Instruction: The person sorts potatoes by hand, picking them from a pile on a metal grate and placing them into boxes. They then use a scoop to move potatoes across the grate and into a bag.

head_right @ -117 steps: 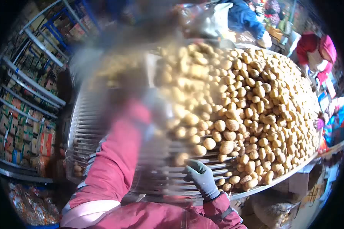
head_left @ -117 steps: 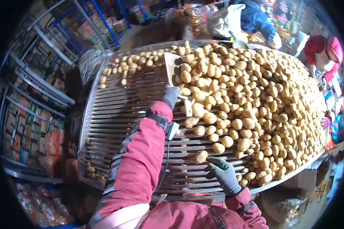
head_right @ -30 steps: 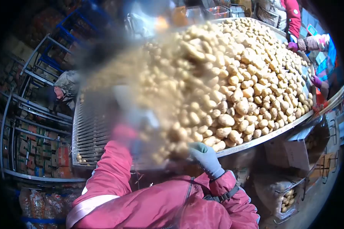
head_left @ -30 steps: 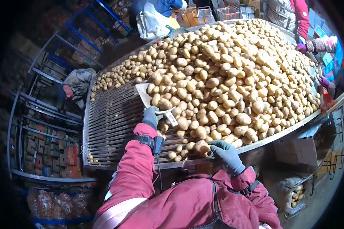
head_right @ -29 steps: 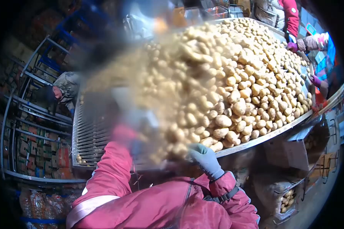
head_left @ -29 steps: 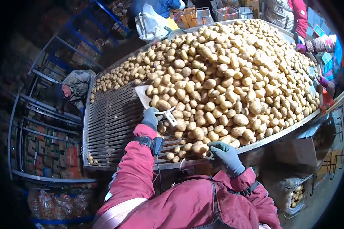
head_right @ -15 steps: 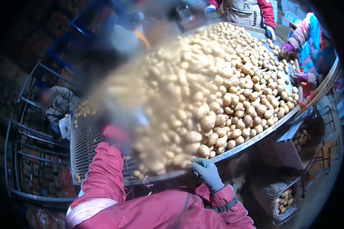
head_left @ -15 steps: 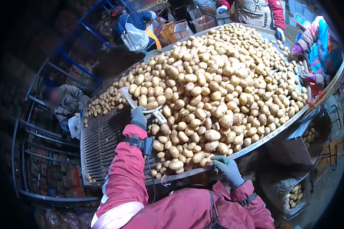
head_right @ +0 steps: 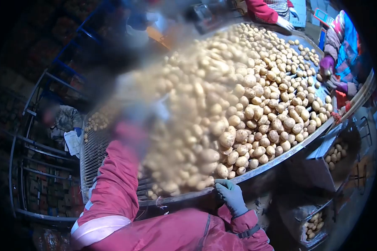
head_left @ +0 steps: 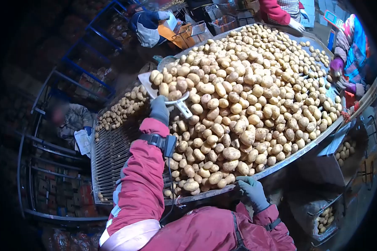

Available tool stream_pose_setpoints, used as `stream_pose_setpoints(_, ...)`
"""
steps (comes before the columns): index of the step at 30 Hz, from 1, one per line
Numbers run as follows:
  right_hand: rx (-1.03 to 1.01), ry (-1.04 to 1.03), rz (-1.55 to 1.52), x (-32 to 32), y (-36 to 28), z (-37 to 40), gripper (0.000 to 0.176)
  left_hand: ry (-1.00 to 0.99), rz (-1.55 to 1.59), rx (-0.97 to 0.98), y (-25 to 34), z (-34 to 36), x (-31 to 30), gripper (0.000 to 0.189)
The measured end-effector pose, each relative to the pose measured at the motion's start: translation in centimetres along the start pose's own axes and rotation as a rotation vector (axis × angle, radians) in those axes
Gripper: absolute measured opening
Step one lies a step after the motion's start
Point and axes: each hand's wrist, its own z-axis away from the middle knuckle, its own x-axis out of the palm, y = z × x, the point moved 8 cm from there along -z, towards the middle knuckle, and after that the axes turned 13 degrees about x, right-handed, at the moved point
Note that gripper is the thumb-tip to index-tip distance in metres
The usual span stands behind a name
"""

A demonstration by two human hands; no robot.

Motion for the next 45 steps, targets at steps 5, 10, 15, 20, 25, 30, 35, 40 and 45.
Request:
stream_pose_setpoints(5, -0.052, 0.042, 0.026, -1.1, -1.2, 1.4, 0.031, -0.002, -0.166, 0.261, 4.7, 1.5, 8.4, 0.072)
stream_pose_setpoints(10, 0.002, 0.014, -0.228, -2.7, -0.7, 3.0, 0.027, 0.017, -0.174, 0.755, 8.4, -3.5, 17.0, 0.087)
stream_pose_setpoints(15, -0.018, 0.168, -0.125, -5.8, 0.0, 5.2, 0.027, -0.162, -0.373, 0.790, 13.3, 5.0, 22.1, 0.094)
stream_pose_setpoints(20, -0.051, 0.172, -0.116, -5.2, -0.6, 5.7, 0.029, -0.110, -0.594, 1.184, 17.3, 7.2, 18.4, 0.085)
stream_pose_setpoints(25, -0.079, 0.069, 0.089, 0.5, -2.5, 3.0, 0.032, -0.205, 0.194, 0.651, 11.7, 2.0, 7.4, 0.071)
stream_pose_setpoints(30, -0.247, -0.164, 0.496, 11.4, -4.4, -1.9, 0.046, -0.108, 0.273, 0.158, 8.8, 16.6, -4.3, 0.061)
stream_pose_setpoints(35, -0.212, -0.457, 0.539, 26.9, -4.3, -2.6, 0.061, -0.032, 0.274, 0.111, 0.3, 24.6, -16.2, 0.039)
stream_pose_setpoints(40, -0.119, -0.485, 0.615, 34.9, 4.6, -4.4, 0.040, 0.176, 0.116, -0.019, -4.6, 31.9, -28.3, 0.049)
stream_pose_setpoints(45, 0.254, -0.446, 0.829, 38.8, 14.1, -8.1, 0.029, 0.279, -0.030, 0.104, 1.5, 32.9, -37.1, 0.059)
